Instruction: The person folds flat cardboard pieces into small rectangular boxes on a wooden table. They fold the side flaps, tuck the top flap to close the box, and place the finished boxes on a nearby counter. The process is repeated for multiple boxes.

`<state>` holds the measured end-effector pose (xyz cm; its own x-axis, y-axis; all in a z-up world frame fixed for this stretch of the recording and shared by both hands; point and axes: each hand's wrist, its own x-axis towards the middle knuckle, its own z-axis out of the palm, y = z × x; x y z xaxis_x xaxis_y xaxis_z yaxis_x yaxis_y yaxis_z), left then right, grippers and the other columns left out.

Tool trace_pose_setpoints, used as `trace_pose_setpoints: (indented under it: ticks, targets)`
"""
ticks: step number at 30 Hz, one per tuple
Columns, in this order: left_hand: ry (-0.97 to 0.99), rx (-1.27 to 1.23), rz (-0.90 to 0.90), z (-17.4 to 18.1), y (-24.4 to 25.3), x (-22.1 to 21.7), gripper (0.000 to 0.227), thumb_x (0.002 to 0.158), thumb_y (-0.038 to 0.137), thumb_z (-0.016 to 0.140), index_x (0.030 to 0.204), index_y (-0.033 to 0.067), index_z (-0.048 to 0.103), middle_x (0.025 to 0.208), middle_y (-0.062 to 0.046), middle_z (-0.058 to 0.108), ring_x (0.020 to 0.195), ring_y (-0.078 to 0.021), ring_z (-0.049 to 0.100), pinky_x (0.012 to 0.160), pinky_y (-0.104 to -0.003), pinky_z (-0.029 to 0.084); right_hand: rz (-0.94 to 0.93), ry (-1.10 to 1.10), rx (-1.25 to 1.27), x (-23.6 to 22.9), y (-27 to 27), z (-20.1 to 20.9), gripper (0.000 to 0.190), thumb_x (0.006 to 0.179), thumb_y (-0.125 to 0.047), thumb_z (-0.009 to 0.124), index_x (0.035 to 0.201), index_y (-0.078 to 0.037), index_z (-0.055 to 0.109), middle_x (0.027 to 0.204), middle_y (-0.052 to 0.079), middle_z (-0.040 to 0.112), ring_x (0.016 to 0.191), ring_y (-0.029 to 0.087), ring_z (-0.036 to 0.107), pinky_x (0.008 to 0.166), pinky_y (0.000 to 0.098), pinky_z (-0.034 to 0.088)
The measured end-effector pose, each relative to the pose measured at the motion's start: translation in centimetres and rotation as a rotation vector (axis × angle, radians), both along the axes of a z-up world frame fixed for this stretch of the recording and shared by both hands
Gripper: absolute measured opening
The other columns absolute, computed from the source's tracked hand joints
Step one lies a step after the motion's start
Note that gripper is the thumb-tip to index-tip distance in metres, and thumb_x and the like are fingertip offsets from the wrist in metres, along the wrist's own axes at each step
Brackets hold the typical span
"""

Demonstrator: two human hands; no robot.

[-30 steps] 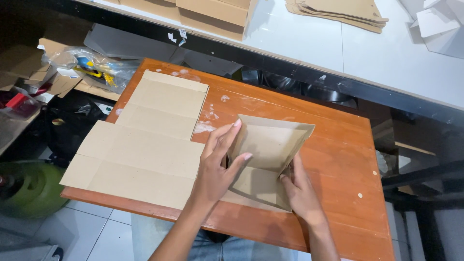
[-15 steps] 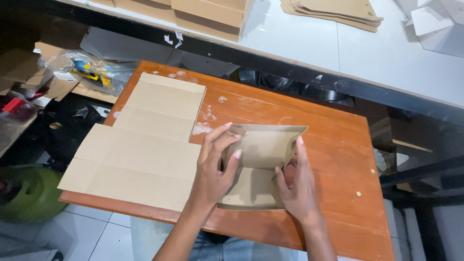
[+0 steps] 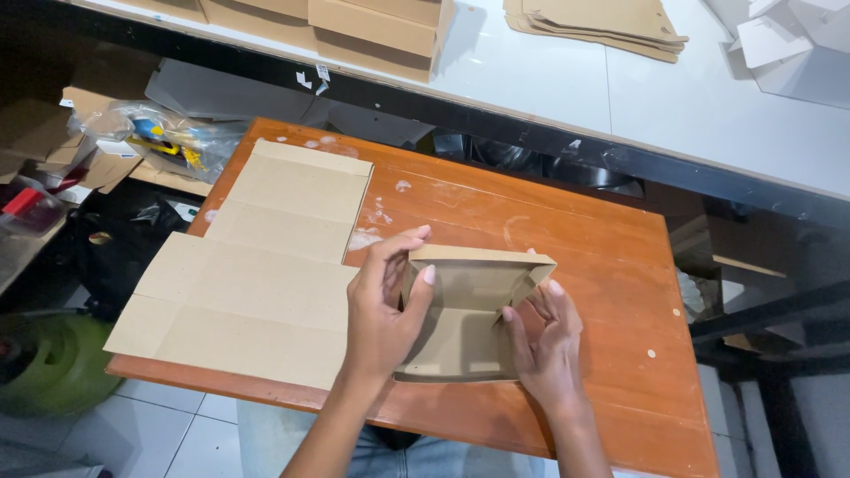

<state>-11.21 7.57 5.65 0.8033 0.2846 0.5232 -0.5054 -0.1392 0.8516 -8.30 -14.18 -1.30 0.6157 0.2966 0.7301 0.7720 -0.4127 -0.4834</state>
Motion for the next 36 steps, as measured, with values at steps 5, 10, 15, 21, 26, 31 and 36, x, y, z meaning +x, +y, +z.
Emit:
trace_pose_setpoints:
  ticks: [5,10,15,21,26,31,36]
  targets:
    - [0.092,0.083,-0.086,0.6,1.4,-0.7,0.034,0.097,-0.004,0.056,0.128,0.0064,0.063,0.148,-0.017,0.062,0.133,-0.0194,0.063,0.098,-0.021,0.052,-0.084,0.116,-0.054,-1.1,0.5,2.0,0.036,0.109,-0.019,0.047,0.143,-0.007,0.047,0.158,0.033,0.044,0.151,0.044,0.045,0.106,0.0394,0.051]
    - [0.184,0.197,-0.133,1.2,2.5,-1.0,0.044,0.096,-0.004,0.051,0.133,0.0119,0.067,0.152,-0.017,0.059,0.078,-0.0042,0.065,0.064,-0.02,0.045,-0.291,0.421,-0.033,-0.9,-0.2,1.4,0.07,0.1,-0.061,0.035,0.141,-0.011,0.06,0.113,0.005,0.071,0.096,0.02,0.068,0.084,0.0343,0.051]
    - [0.243,0.394,-0.146,2.6,3.9,-1.1,0.046,0.099,0.004,0.051,0.142,0.0175,0.06,0.156,-0.016,0.053,0.052,-0.013,0.031,0.059,-0.026,0.044,0.066,0.54,0.176,-2.2,-1.0,2.4,0.084,0.095,-0.062,0.046,0.152,-0.001,0.037,0.159,0.018,0.04,0.145,0.032,0.044,0.115,0.0426,0.04]
    - [0.247,0.486,-0.154,2.9,4.9,-0.9,0.047,0.102,0.005,0.052,0.146,0.018,0.057,0.155,-0.012,0.055,0.074,-0.0144,0.059,0.068,-0.027,0.049,0.316,0.843,0.39,-6.9,-0.6,3.4,0.122,0.081,-0.063,0.071,0.163,-0.01,-0.002,0.174,0.015,0.006,0.16,0.03,0.012,0.125,0.0472,0.016]
    - [0.189,0.541,-0.255,3.1,5.6,-0.7,0.046,0.102,0.001,0.049,0.146,0.012,0.056,0.153,-0.014,0.056,0.144,-0.0276,0.053,0.104,-0.032,0.049,-0.022,1.057,0.026,-7.7,-0.5,3.0,0.12,0.073,-0.032,0.082,0.166,-0.022,0.007,0.174,-0.001,0.023,0.155,0.013,0.03,0.12,0.0328,0.026]
    - [0.21,0.606,-0.313,3.3,6.5,-0.3,0.048,0.1,-0.001,0.05,0.147,0.012,0.055,0.15,-0.008,0.06,0.142,-0.028,0.055,0.116,-0.037,0.041,-0.062,0.83,-0.166,-6.7,-1.0,2.4,0.086,0.082,-0.021,0.079,0.157,-0.021,0.038,0.168,0.003,0.037,0.156,0.02,0.033,0.123,0.0382,0.03]
    - [0.138,0.678,-0.368,3.0,7.6,0.4,0.056,0.096,-0.011,0.047,0.148,0.0109,0.053,0.146,-0.012,0.061,0.13,-0.0289,0.062,0.105,-0.035,0.046,-0.056,0.748,-0.223,-6.5,-1.1,2.5,0.073,0.084,-0.02,0.077,0.152,-0.021,0.049,0.166,0.004,0.041,0.152,0.022,0.041,0.118,0.0375,0.038]
